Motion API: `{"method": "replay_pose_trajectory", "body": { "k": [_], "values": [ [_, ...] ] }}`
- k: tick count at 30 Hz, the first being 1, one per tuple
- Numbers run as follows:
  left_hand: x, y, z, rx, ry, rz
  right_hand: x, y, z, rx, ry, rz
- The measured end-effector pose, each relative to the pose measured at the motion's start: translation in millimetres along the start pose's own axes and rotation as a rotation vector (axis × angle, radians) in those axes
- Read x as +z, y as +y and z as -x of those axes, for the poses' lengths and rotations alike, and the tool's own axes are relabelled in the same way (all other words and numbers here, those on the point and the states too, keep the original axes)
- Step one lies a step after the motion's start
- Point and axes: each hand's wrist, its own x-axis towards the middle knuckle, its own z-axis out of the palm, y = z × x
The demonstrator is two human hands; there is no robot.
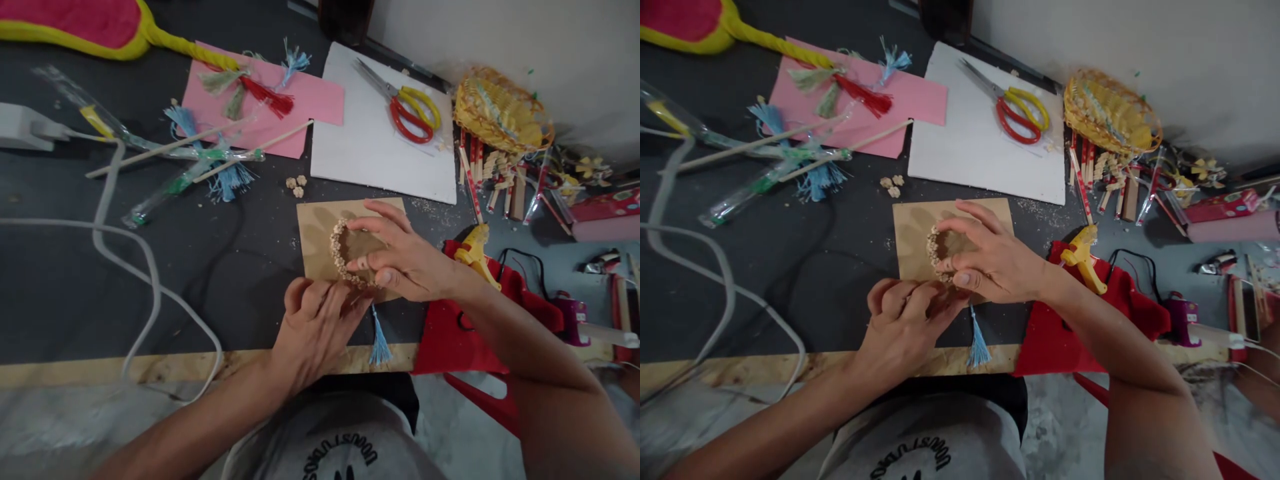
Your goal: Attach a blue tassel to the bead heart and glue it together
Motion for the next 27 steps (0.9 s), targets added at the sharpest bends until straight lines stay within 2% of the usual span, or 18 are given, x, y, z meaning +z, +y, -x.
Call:
{"method": "replay_pose_trajectory", "body": {
  "k": [4,7,10,13,15,18,21,24,27],
  "values": [
    [-5.0,2.6,-1.7,-0.05,0.002,0.051,-6.1,-6.6,5.9,0.072,0.112,0.021],
    [-4.6,2.4,0.2,-0.054,-0.012,0.048,-10.5,-16.1,22.6,0.127,0.234,0.114],
    [-0.4,0.0,3.1,-0.021,-0.007,0.063,-13.1,-26.2,51.0,0.176,0.381,0.223],
    [2.0,-1.6,3.2,0.0,0.011,0.059,-15.9,-29.7,88.5,0.287,0.627,0.423],
    [1.5,-1.5,2.1,0.003,0.021,0.051,-17.5,-25.2,116.4,0.405,0.726,0.591],
    [0.5,-1.0,1.6,0.003,0.01,0.053,-16.0,-10.1,156.6,0.58,0.647,0.809],
    [2.2,-2.4,3.7,0.011,-0.011,0.051,-8.7,5.1,184.5,0.652,0.58,0.78],
    [5.5,-5.2,6.1,0.059,-0.011,0.009,-0.3,13.1,192.8,0.707,0.497,0.689],
    [7.1,-7.1,6.8,0.075,-0.017,-0.008,3.6,16.5,187.7,0.778,0.461,0.658]
  ]
}}
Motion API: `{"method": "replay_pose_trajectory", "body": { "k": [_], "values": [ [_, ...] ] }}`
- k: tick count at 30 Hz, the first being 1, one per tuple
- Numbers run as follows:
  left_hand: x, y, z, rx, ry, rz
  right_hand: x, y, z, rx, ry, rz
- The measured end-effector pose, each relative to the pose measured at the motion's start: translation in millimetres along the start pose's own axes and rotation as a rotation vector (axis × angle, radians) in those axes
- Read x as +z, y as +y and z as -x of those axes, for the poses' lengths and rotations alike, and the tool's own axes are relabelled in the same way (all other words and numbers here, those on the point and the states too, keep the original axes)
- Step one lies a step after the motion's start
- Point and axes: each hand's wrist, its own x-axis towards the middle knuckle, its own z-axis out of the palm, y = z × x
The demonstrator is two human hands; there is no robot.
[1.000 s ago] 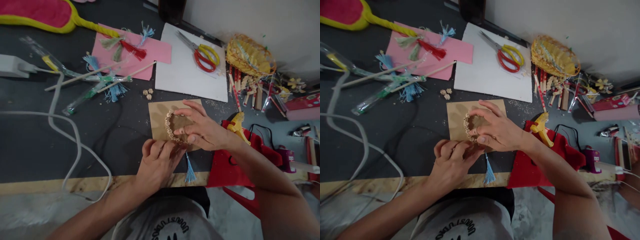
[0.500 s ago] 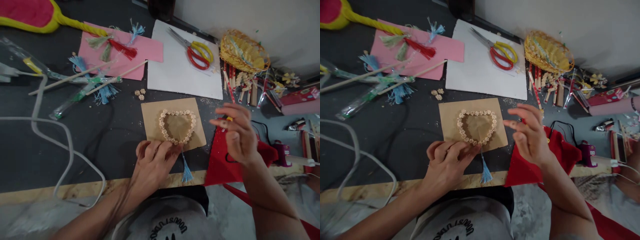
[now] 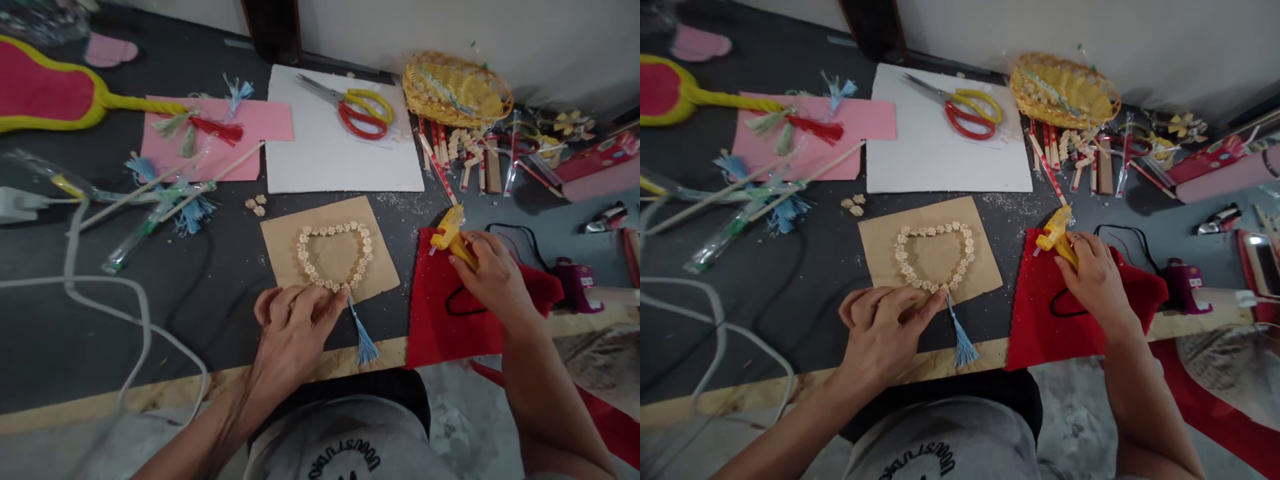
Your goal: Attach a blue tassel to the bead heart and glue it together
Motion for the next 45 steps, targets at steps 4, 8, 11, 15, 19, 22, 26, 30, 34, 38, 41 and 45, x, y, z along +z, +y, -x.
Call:
{"method": "replay_pose_trajectory", "body": {
  "k": [4,8,11,15,19,22,26,30,34,38,41,45],
  "values": [
    [-1.2,-0.1,-2.3,0.012,0.001,-0.017,3.9,-3.9,-8.2,-0.008,0.001,0.042],
    [-2.2,0.7,-5.8,0.012,0.025,-0.042,0.8,-6.8,-8.2,0.088,0.059,0.012],
    [-0.6,0.4,-6.9,0.023,0.06,-0.047,-7.3,-9.3,-1.8,0.229,0.116,-0.031],
    [1.8,-0.6,-5.6,0.03,0.049,-0.01,-17.8,-9.6,8.7,0.48,0.303,-0.313],
    [1.4,-0.8,-4.0,0.016,0.029,-0.013,-25.7,-19.0,22.0,0.559,0.254,-0.65],
    [1.5,-1.0,-2.3,0.021,0.012,-0.023,-28.8,-40.2,33.6,0.389,-0.092,-0.757],
    [2.9,-1.2,-0.5,0.005,0.001,-0.005,-24.3,-73.3,42.9,0.018,-0.273,-0.868],
    [2.7,-0.7,-1.1,-0.004,0.017,0.021,-15.9,-91.3,44.1,-0.143,-0.302,-0.825],
    [1.4,0.0,-2.2,-0.003,0.01,0.017,-8.4,-94.7,46.8,-0.201,-0.309,-0.745],
    [1.5,0.5,-3.1,-0.011,0.029,0.026,-0.9,-94.8,52.9,-0.253,-0.266,-0.671],
    [1.9,0.8,-4.2,-0.011,0.04,0.019,2.9,-96.3,56.1,-0.277,-0.233,-0.624],
    [1.3,0.6,-4.9,-0.011,0.04,0.006,5.5,-97.9,57.6,-0.275,-0.219,-0.592]
  ]
}}
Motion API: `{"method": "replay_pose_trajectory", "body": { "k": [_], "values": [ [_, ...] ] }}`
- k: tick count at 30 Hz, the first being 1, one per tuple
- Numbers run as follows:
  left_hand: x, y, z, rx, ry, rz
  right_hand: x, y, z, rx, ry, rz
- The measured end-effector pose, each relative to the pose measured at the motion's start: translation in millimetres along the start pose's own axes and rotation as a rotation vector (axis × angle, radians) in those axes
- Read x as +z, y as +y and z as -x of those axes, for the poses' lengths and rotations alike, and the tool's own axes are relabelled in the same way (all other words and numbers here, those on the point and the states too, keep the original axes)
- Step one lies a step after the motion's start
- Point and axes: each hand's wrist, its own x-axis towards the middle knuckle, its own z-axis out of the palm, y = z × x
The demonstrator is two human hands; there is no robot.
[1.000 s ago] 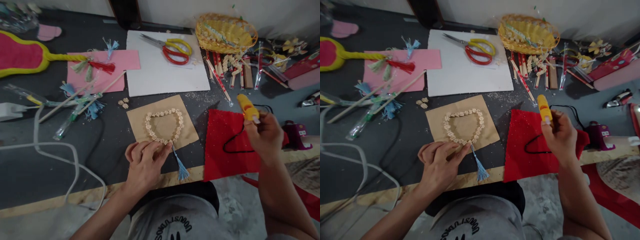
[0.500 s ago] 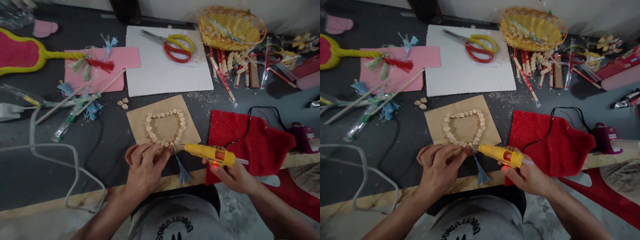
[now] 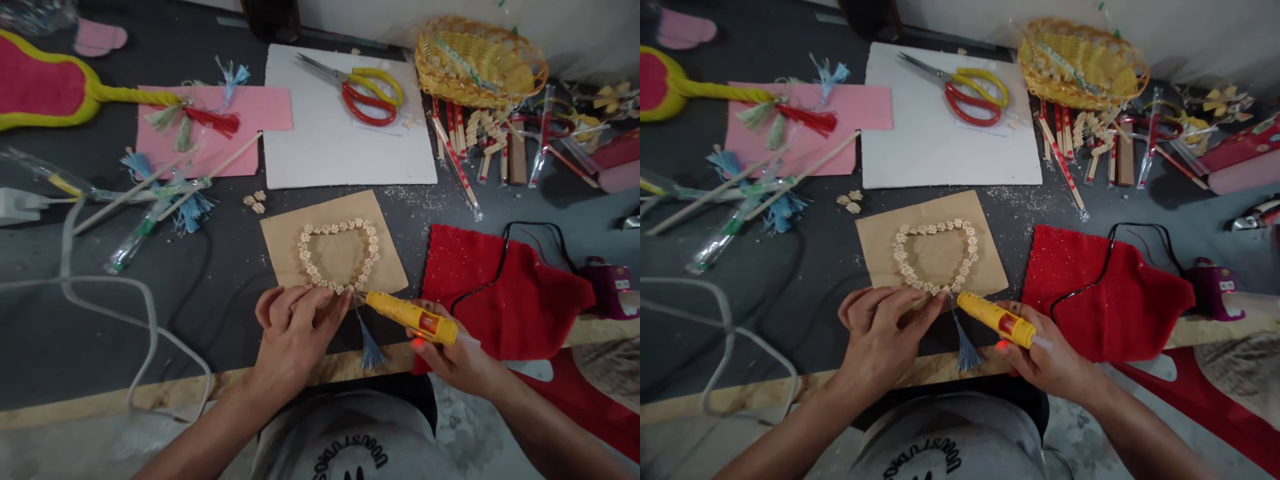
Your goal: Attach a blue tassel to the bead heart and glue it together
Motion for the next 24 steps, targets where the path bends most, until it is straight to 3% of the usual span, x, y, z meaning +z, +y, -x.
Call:
{"method": "replay_pose_trajectory", "body": {
  "k": [17,24],
  "values": [
    [-2.6,0.9,-2.0,0.013,-0.018,0.002,2.0,-2.2,-5.2,-0.113,0.064,0.097],
    [-0.5,-0.1,1.2,0.006,-0.022,-0.003,1.9,-3.4,-5.7,-0.096,0.052,0.093]
  ]
}}
